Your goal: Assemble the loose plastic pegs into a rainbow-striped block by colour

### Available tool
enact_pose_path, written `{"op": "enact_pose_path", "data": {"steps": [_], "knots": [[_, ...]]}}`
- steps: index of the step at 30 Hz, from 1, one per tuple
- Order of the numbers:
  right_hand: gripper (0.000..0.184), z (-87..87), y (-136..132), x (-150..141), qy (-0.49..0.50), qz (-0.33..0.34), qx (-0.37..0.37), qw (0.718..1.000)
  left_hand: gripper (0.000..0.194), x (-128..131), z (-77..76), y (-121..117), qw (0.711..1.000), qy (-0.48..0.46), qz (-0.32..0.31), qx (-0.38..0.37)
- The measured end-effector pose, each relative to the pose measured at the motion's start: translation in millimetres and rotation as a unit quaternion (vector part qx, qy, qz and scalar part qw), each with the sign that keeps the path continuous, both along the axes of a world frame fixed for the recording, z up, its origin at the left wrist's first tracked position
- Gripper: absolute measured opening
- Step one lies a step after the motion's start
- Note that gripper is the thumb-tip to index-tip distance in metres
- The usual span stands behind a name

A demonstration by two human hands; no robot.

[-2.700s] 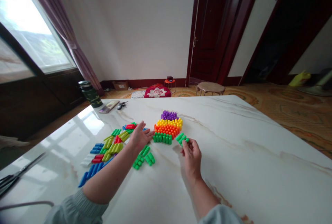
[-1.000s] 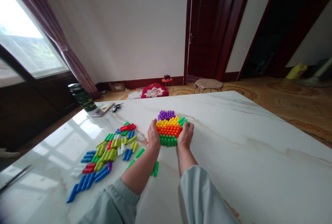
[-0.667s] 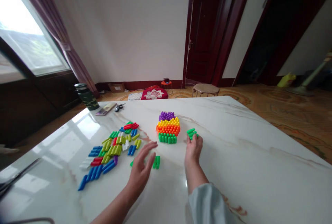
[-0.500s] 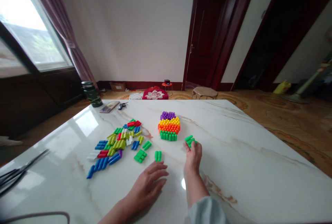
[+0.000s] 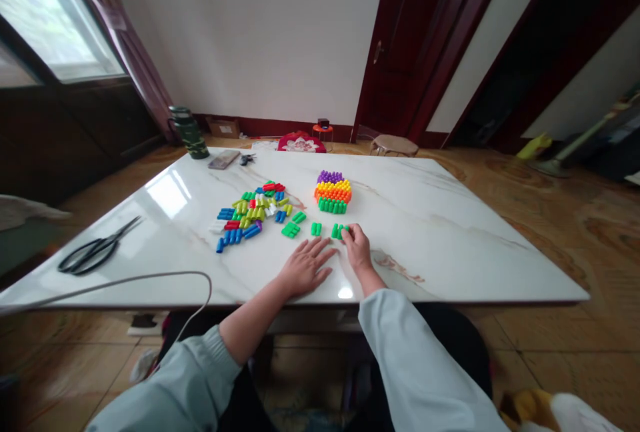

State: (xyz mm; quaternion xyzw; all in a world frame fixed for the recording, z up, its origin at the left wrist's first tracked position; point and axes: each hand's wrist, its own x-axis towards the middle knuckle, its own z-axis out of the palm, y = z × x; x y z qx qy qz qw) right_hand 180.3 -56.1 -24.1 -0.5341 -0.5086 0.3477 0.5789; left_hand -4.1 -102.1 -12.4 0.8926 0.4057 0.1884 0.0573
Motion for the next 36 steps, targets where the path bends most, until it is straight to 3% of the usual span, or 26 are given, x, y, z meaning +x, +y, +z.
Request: {"op": "enact_pose_path", "data": {"steps": [7,22,28,31,36], "knots": [[0.042,0.8,2,-2,-0.011,-0.034,-0.001,0.999,0.048,1,2.2,1,1.0,0.001,0.005,0.002],[0.039,0.7,7,-4,0.026,-0.044,-0.005,0.999,0.05,-1,3.1,0,0.999,-0.024,0.001,-0.023],[0.039,5.8,9,-10,0.015,-0.039,-0.04,0.998,0.051,-1,5.1,-1,0.999,-0.031,-0.002,-0.034],[0.035,20.0,22,-8,-0.015,-0.009,-0.088,0.996,0.05,-1,6.0,-1,0.999,-0.035,-0.002,-0.035],[0.025,70.8,68,0,-0.081,0.041,-0.127,0.988,0.051,-1,7.1,-2,0.997,-0.064,-0.002,-0.048]]}}
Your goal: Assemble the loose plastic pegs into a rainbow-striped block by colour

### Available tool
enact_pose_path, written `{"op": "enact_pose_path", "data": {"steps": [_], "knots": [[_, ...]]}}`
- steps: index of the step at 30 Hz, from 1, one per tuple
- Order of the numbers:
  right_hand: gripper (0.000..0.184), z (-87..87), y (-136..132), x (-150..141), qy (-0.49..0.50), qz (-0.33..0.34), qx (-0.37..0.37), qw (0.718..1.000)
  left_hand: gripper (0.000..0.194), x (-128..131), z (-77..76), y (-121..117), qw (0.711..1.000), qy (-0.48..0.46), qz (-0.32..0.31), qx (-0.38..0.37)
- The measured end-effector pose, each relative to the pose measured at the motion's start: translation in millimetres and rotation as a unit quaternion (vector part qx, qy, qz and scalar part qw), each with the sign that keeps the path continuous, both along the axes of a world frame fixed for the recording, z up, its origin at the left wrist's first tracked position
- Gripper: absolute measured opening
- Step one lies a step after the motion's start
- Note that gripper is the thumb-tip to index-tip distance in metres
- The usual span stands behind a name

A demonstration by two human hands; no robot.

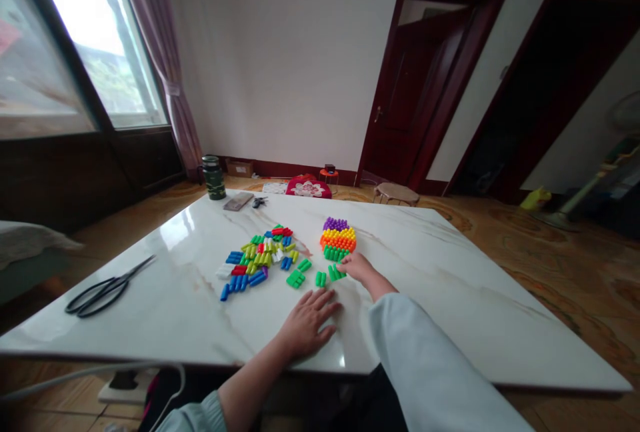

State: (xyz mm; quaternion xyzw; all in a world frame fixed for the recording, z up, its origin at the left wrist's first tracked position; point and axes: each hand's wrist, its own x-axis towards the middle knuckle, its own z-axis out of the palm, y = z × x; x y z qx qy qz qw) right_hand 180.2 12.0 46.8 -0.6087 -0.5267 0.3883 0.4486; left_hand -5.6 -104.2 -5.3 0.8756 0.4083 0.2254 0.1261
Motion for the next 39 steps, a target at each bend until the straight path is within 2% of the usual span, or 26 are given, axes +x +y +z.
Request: {"op": "enact_pose_path", "data": {"steps": [3,5,8,12,15,18,22,25,27,30,32,34,36,39], "knots": [[0.022,21.5,23,-3,-0.009,-0.023,0.032,0.999,0.051,0,-0.1,-1,1.0,-0.025,-0.003,-0.014],[0.025,22.4,28,-5,-0.003,-0.054,0.054,0.997,0.038,-2,-0.3,0,0.998,-0.053,-0.005,-0.018],[0.031,7.0,27,1,0.003,-0.104,0.07,0.992,0.025,-12,1.1,10,0.992,-0.117,0.047,-0.011],[0.03,-16.5,21,28,-0.014,-0.149,0.071,0.986,0.027,-35,5.4,37,0.973,-0.135,0.177,0.066],[0.024,-22.6,17,40,-0.032,-0.144,0.058,0.987,0.04,-45,6.5,55,0.966,-0.099,0.222,0.092],[0.017,-20.5,13,31,-0.046,-0.102,0.049,0.993,0.043,-41,8.6,61,0.97,-0.067,0.214,0.097],[0.014,-12.1,9,2,-0.07,-0.037,0.071,0.994,0.045,-16,16.0,65,0.983,-0.005,0.159,0.087],[0.011,-5.0,7,-15,-0.082,-0.005,0.094,0.992,0.028,1,16.7,72,0.989,0.026,0.132,0.058],[0.01,-0.3,5,-22,-0.068,-0.006,0.092,0.993,0.021,7,13.0,77,0.992,0.002,0.115,0.05],[0.013,6.8,3,-25,-0.029,-0.024,0.078,0.996,0.028,5,5.9,82,0.988,-0.118,0.086,0.046],[0.017,10.5,2,-26,0.002,-0.031,0.068,0.997,0.028,0,3.6,84,0.967,-0.241,0.077,0.027],[0.019,11.8,1,-27,0.037,-0.026,0.05,0.998,0.02,-3,4.0,86,0.925,-0.372,0.071,-0.03],[0.021,10.5,1,-29,0.081,-0.022,0.028,0.996,0.019,-3,6.1,90,0.857,-0.494,0.062,-0.129],[0.022,6.6,1,-34,0.151,-0.026,0.003,0.988,0.039,-1,8.8,97,0.743,-0.619,0.055,-0.251]]}}
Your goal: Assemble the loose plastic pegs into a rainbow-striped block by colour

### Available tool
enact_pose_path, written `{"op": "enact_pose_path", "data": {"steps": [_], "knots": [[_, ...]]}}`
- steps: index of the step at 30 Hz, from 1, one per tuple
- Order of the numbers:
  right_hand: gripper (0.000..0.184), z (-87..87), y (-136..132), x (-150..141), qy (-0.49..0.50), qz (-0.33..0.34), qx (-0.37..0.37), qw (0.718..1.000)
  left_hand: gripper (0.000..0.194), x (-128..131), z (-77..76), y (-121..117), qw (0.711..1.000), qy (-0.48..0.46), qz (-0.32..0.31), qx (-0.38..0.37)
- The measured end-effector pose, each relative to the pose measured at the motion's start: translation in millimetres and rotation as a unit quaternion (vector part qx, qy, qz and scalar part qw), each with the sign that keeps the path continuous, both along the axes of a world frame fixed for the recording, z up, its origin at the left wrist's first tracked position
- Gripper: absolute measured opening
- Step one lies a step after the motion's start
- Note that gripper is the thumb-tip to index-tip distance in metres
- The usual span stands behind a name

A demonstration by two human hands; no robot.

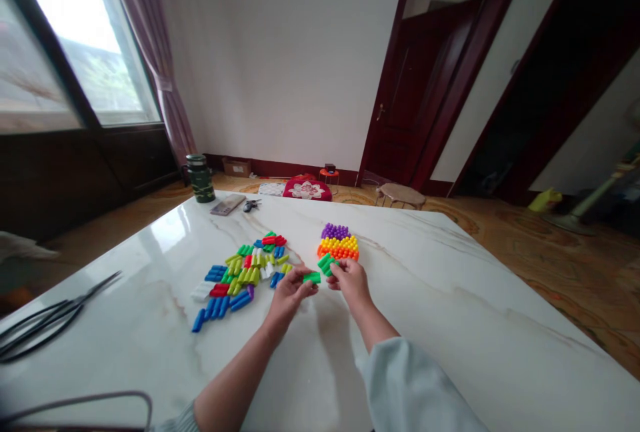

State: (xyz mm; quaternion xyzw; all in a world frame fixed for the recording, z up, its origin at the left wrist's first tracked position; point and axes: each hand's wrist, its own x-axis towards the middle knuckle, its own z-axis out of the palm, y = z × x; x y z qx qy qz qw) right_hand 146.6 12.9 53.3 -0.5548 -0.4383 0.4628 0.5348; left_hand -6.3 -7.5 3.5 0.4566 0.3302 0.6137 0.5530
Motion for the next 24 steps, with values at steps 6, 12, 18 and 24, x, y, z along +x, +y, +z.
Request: {"op": "enact_pose_path", "data": {"steps": [6,12,18,24], "knots": [[0.025,5.8,-9,-16,0.034,0.083,-0.016,0.996,0.042,-5,-0.5,7,0.996,-0.079,0.018,-0.046],[0.022,12.0,-11,-30,-0.013,0.076,-0.01,0.997,0.043,-15,10.4,1,0.983,-0.159,-0.006,-0.093],[0.027,9.3,-6,-18,-0.007,0.022,0.005,1.0,0.04,-16,11.7,0,0.995,-0.068,-0.005,-0.071],[0.036,18.1,-10,-16,-0.036,0.066,0.026,0.997,0.043,-9,0.9,4,0.998,0.047,-0.031,-0.011]]}}
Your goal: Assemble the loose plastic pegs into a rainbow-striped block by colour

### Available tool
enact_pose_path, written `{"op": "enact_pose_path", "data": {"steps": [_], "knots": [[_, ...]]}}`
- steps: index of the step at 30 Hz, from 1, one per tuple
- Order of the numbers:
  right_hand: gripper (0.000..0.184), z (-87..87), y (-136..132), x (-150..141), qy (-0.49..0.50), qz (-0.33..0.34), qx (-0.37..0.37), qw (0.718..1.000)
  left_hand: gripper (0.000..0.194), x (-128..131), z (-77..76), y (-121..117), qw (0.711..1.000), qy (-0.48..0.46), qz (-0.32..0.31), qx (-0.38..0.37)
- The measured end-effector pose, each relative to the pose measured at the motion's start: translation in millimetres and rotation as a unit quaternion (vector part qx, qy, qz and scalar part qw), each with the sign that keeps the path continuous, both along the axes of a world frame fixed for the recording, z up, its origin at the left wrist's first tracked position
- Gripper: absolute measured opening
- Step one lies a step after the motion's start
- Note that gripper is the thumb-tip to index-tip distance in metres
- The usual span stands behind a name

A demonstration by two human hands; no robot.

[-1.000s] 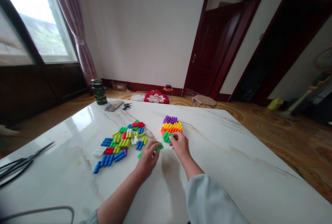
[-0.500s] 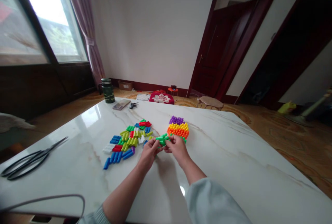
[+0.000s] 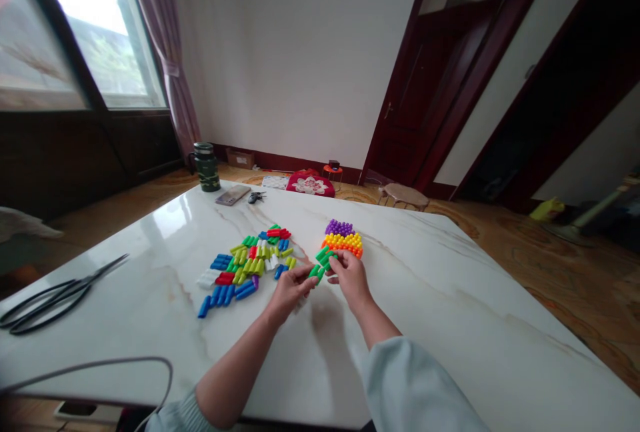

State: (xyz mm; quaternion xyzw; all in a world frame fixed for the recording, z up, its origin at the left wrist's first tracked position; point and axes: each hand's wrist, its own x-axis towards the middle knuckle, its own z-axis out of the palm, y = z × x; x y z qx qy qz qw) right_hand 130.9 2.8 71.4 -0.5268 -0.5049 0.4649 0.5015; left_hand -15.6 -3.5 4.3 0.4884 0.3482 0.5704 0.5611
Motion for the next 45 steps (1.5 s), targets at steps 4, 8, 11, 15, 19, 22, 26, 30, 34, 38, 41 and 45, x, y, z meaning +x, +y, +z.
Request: {"op": "enact_pose_path", "data": {"steps": [4,8,11,15,19,22,26,30,34,38,41,45], "knots": [[0.037,-0.9,1,0,-0.029,0.006,0.006,1.0,0.046,2,-5.0,4,1.0,0.005,0.004,0.009],[0.036,-2.3,2,0,-0.045,0.012,0.018,0.999,0.05,2,-2.5,3,0.999,-0.039,0.02,-0.009],[0.035,-0.5,1,-2,-0.053,0.024,0.026,0.998,0.052,2,3.7,0,0.997,-0.071,0.039,-0.016],[0.033,2.7,0,-5,-0.074,0.037,0.045,0.996,0.054,1,9.7,-4,0.995,-0.077,0.053,-0.017],[0.032,4.8,-1,-4,-0.089,0.056,0.043,0.994,0.052,1,9.8,-6,0.996,-0.078,0.051,-0.011],[0.032,4.6,-1,-2,-0.094,0.062,0.049,0.992,0.05,0,8.8,-6,0.996,-0.084,0.041,-0.003],[0.033,1.4,-1,-3,-0.092,0.063,0.05,0.992,0.049,-1,8.0,-7,0.995,-0.088,0.042,0.003],[0.033,0.3,0,-5,-0.091,0.062,0.044,0.993,0.048,2,6.9,-6,0.996,-0.081,0.047,0.003],[0.032,5.1,6,4,-0.027,-0.052,0.075,0.995,0.042,-6,6.2,0,0.996,-0.053,0.073,0.018],[0.025,2.9,9,18,0.03,-0.189,0.069,0.979,0.039,-30,2.1,10,0.969,-0.032,0.243,0.014],[0.016,-6.8,6,13,-0.058,-0.102,0.007,0.993,0.034,-45,-4.6,15,0.924,0.07,0.374,0.029],[0.005,-18.8,4,0,-0.186,-0.005,-0.027,0.982,0.028,-50,-11.6,16,0.888,0.203,0.407,0.074]]}}
